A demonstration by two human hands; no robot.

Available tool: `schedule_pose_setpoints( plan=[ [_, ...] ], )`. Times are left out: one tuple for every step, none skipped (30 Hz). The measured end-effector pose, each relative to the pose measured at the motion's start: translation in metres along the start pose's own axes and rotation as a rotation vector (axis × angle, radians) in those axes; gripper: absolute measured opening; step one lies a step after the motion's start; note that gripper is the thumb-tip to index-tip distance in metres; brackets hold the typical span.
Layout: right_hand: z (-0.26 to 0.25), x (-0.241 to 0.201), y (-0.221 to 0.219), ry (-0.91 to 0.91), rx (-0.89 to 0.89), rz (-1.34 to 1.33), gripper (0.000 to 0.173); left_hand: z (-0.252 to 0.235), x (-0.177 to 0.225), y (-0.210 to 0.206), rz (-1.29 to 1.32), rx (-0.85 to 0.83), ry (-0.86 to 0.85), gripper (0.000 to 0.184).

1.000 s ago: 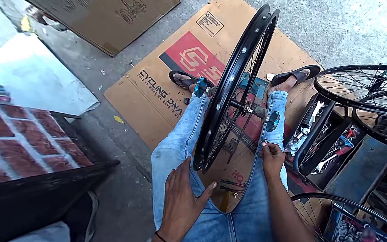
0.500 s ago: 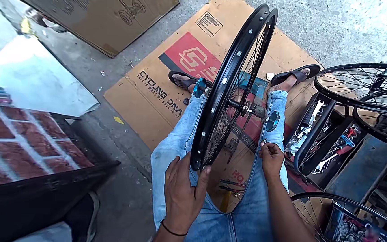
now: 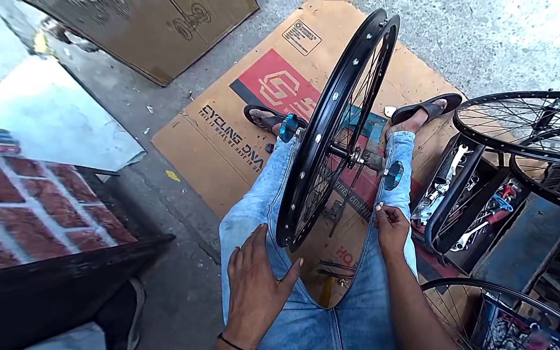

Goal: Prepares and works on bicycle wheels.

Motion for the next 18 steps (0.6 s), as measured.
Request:
schedule_pose_setpoints(
  plan=[
    [0.0,0.0,0.0,0.002,0.0,0.003,0.014,0.0,0.0,0.0,0.026,0.002,-0.001,0.102],
    [0.001,0.0,0.0,0.001,-0.002,0.002,0.014,0.001,0.0,0.001,0.051,0.011,-0.005,0.101],
    [0.001,0.0,0.001,-0.001,-0.002,0.002,0.014,0.002,0.001,0.0,0.075,0.02,-0.013,0.101],
    [0.0,0.0,0.001,-0.002,-0.002,-0.004,0.014,0.003,0.003,-0.001,0.097,0.028,-0.02,0.1],
    [-0.001,0.001,0.001,0.0,-0.002,-0.015,0.014,0.004,0.006,-0.001,0.119,0.036,-0.026,0.099],
    [-0.003,0.003,0.0,0.006,-0.002,-0.033,0.014,0.005,0.008,-0.002,0.138,0.049,-0.026,0.098],
    [-0.004,0.004,0.0,0.011,-0.004,-0.045,0.013,0.004,0.01,-0.002,0.159,0.063,-0.024,0.098],
    [-0.005,0.004,0.0,0.011,-0.006,-0.049,0.013,0.004,0.012,-0.003,0.181,0.076,-0.018,0.095],
    [-0.005,0.004,0.0,0.011,-0.006,-0.054,0.013,0.005,0.012,-0.004,0.208,0.092,-0.018,0.09],
    [-0.006,0.003,0.0,0.013,0.001,-0.063,0.012,0.005,0.012,-0.005,0.235,0.112,-0.025,0.081],
    [-0.006,0.003,0.0,0.009,0.003,-0.07,0.012,0.005,0.011,-0.005,0.249,0.145,-0.039,0.068],
    [-0.006,0.003,0.0,0.008,0.003,-0.07,0.012,0.004,0.009,-0.004,0.255,0.176,-0.051,0.055],
    [-0.006,0.002,-0.001,0.011,0.003,-0.07,0.013,0.003,0.008,-0.004,0.257,0.184,-0.06,0.049],
    [-0.006,0.002,0.0,0.017,0.002,-0.067,0.013,0.003,0.007,-0.004,0.248,0.182,-0.063,0.046],
    [-0.006,0.002,0.0,0.021,0.002,-0.062,0.012,0.003,0.007,-0.004,0.235,0.173,-0.059,0.046],
    [-0.006,0.001,0.0,0.022,0.005,-0.055,0.012,0.003,0.005,-0.006,0.222,0.164,-0.051,0.046],
    [-0.006,0.001,0.0,0.024,0.006,-0.054,0.012,0.003,0.003,-0.01,0.202,0.146,-0.038,0.045],
    [-0.006,0.001,0.0,0.025,0.004,-0.052,0.012,0.003,0.001,-0.015,0.173,0.115,-0.019,0.045]
  ],
)
Point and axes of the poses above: each hand's wrist, its own z-axis away from the middle knuckle, its own y-axis out of the back of the hand, x = y × z, the point moved 9 cm from there along -z, towards the middle knuckle, and after that the axes turned 13 degrees about -y, right-handed, at the moved point
